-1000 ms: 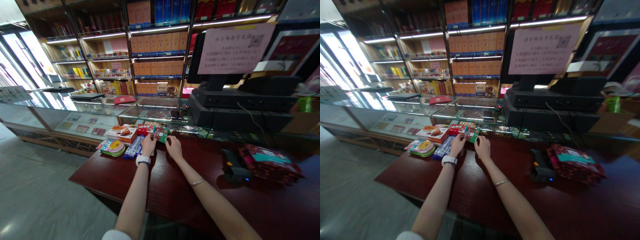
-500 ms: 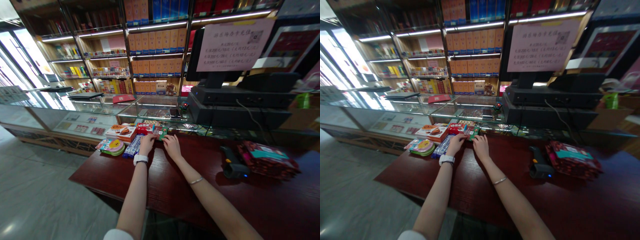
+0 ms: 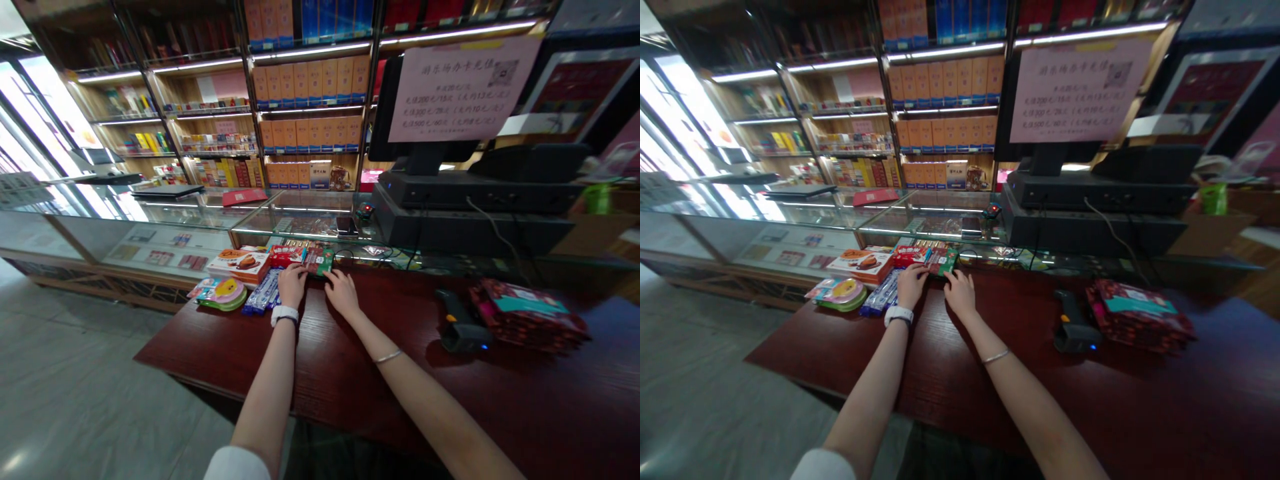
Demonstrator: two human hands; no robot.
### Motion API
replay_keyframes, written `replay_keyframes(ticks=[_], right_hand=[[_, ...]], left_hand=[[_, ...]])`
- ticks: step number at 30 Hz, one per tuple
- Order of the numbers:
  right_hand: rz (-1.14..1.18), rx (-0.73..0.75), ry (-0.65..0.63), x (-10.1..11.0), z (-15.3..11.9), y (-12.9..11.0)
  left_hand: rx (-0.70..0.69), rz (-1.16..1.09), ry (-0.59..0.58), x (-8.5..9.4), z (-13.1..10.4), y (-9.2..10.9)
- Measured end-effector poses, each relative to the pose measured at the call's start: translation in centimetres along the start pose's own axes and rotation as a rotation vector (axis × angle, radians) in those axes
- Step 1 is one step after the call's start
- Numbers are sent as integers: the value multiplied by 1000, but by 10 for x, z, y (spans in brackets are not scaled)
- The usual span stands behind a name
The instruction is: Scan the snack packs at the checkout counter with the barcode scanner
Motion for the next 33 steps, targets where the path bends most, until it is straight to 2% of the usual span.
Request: replay_keyframes(ticks=[6,16,24,26,31,33], right_hand=[[6,-36,-123,-12,-9,-1],[71,-17,-158,-24,-8,2],[31,4,-140,-28,-10,3],[41,2,-138,-27,-10,2],[34,34,-64,-19,-13,-8],[12,81,-27,-13,-15,-15]], left_hand=[[28,-135,-118,-13,0,-14],[49,-152,-116,-13,0,-15],[29,-134,-126,-15,0,-13],[35,-125,-98,-11,1,-11],[35,-14,111,18,2,0],[9,39,122,22,0,8]])
Point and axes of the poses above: each hand's wrist, its own z-axis towards the middle knuckle, its own x-axis out of the back of the hand, y = z × x, the point moved 10 cm from there along z, towards the middle knuckle, and after that the axes turned 14 degrees about y, right-handed, at the moved point
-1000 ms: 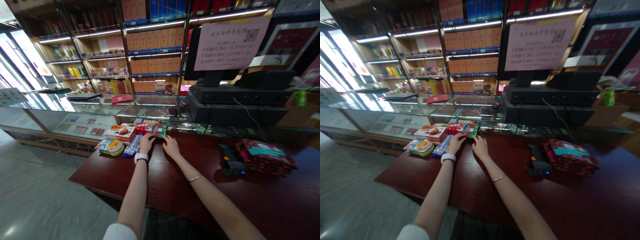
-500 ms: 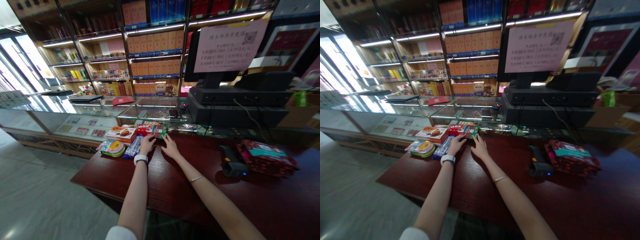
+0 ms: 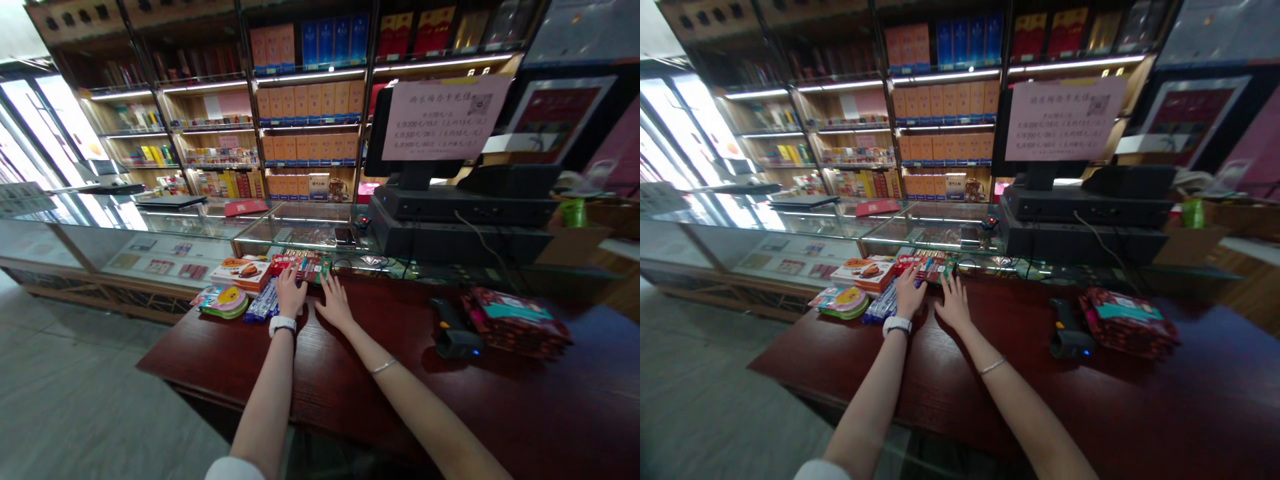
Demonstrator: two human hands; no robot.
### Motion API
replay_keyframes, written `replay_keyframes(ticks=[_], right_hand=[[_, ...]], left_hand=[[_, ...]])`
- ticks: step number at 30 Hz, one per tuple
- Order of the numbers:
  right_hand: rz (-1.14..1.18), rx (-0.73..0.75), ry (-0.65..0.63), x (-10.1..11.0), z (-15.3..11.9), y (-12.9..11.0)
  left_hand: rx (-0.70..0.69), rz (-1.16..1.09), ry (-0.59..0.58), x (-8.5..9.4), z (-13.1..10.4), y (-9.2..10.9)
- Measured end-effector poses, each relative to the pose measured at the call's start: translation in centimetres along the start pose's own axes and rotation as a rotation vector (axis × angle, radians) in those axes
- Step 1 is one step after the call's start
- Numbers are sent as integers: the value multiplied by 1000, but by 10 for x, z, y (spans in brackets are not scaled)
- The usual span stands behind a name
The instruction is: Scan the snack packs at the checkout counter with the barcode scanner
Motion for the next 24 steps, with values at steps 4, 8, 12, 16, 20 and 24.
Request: replay_keyframes(ticks=[4,8,12,16,20,24], right_hand=[[-92,102,28,18,-7,-13],[-174,148,38,48,-14,-14],[-218,155,89,84,-21,-7],[-263,152,119,118,-32,5],[-299,173,129,157,-47,18],[-319,160,176,199,-62,39]], left_hand=[[-71,52,-3,3,-6,19],[-170,46,-33,-1,-14,46],[-285,7,-108,-13,-33,77],[-374,-47,-207,-26,-58,106],[-514,-114,-279,-30,-84,150],[-629,-176,-298,-25,-107,199]])
Point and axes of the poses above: each hand's wrist, its own z-axis towards the middle knuckle, its own x-axis out of the back of the hand, y = z × x, the point moved 10 cm from there along z, towards the middle knuckle, and after that the axes turned 14 degrees about y, right-handed, at the moved point
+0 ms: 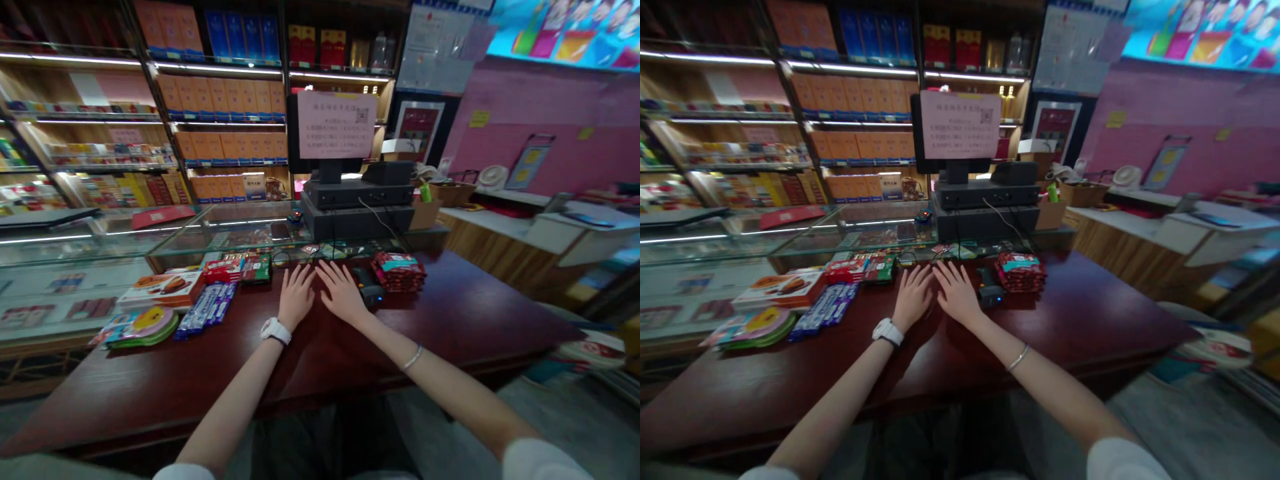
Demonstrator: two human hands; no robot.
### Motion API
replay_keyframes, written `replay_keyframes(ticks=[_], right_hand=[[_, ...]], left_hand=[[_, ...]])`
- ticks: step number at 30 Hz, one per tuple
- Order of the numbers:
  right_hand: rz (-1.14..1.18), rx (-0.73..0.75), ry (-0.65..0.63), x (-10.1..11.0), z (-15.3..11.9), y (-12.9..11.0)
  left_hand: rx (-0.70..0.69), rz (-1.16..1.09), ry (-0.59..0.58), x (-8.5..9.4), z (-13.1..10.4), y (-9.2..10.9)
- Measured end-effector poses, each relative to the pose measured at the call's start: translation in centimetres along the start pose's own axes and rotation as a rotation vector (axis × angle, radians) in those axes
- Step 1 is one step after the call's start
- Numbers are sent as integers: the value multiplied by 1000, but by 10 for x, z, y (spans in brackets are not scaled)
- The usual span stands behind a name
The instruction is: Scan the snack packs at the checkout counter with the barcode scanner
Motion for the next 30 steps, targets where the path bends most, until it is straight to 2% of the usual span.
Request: replay_keyframes(ticks=[4,10,18,24,30], right_hand=[[-45,-47,80,31,-14,34],[-131,-145,220,75,-35,93],[-219,-330,324,109,-74,187],[-217,-450,375,112,-100,239],[-63,-548,405,88,-119,269]], left_hand=[[-66,-32,-17,-9,10,43],[-145,-138,-11,-20,27,98],[-167,-270,-21,-41,47,154],[-126,-270,-19,-73,47,172],[-45,-195,-7,-91,53,173]])
Point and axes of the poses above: each hand's wrist, its own z-axis towards the middle knuckle, its own x-axis out of the back of the hand, y = z × x, the point moved 10 cm from there along z, towards the middle knuckle, and after that the axes turned 14 degrees about y, right-handed, at the moved point
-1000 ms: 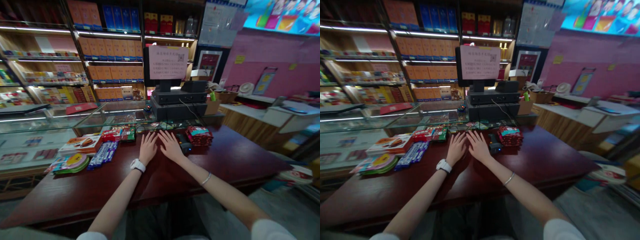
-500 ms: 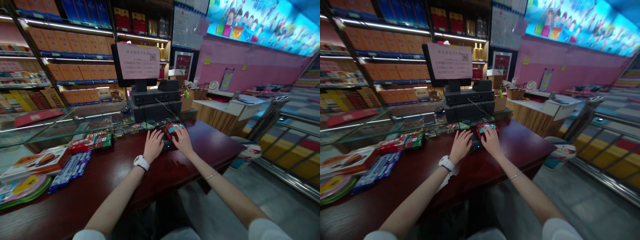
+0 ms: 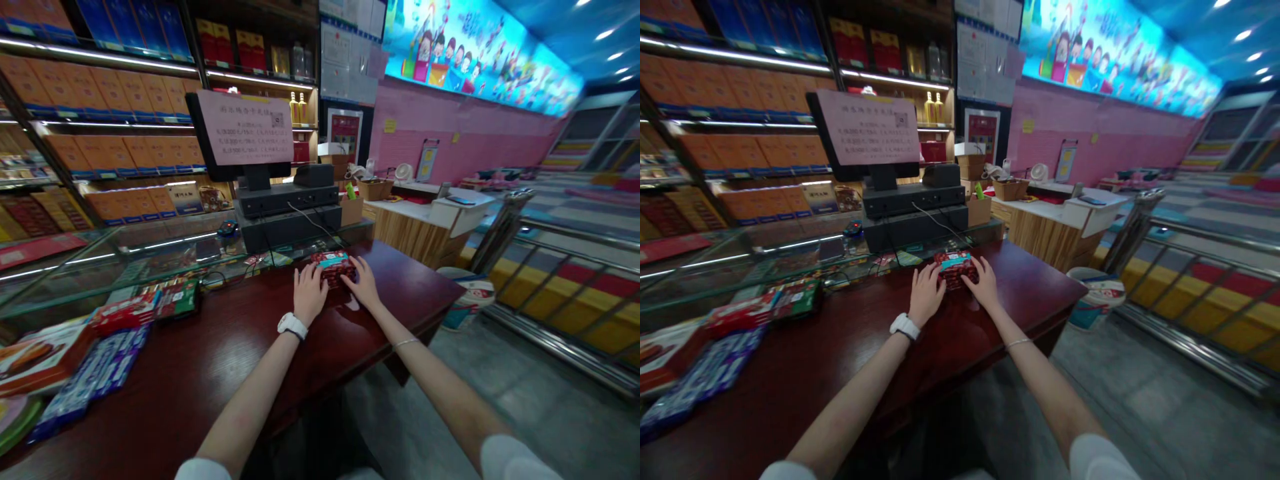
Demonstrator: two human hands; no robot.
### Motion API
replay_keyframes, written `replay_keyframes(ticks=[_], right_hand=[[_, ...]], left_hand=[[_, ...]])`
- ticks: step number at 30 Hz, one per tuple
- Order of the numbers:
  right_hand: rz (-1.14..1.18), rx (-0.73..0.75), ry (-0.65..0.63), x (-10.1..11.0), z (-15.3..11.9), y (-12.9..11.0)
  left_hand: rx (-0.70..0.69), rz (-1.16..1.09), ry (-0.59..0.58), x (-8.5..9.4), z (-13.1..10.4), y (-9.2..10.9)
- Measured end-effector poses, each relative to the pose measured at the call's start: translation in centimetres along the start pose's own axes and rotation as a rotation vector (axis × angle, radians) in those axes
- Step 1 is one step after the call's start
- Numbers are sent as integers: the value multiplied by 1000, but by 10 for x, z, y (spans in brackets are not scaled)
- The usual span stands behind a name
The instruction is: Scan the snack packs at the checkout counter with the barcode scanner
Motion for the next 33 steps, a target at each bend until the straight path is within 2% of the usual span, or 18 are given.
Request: replay_keyframes(ticks=[6,10,13,21,26,33], right_hand=[[65,-17,-27,-21,-7,7],[85,-13,-29,-24,-6,5],[117,-19,-18,-22,-7,4],[158,-20,35,-15,-8,2],[202,-49,87,-8,-6,-3],[229,-22,186,6,0,-22]], left_hand=[[58,163,-74,-14,5,-1],[93,174,-184,-31,8,-4],[92,141,-181,-35,10,-4],[71,97,-148,-35,7,-6],[82,-5,-143,-36,7,-4],[92,-157,-91,-16,13,-4]])
Point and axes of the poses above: each hand's wrist, its own z-axis towards the middle knuckle, its own x-axis out of the back of the hand, y = z × x, the point moved 10 cm from there along z, towards the middle knuckle, and after that the axes turned 14 degrees about y, right-handed, at the moved point
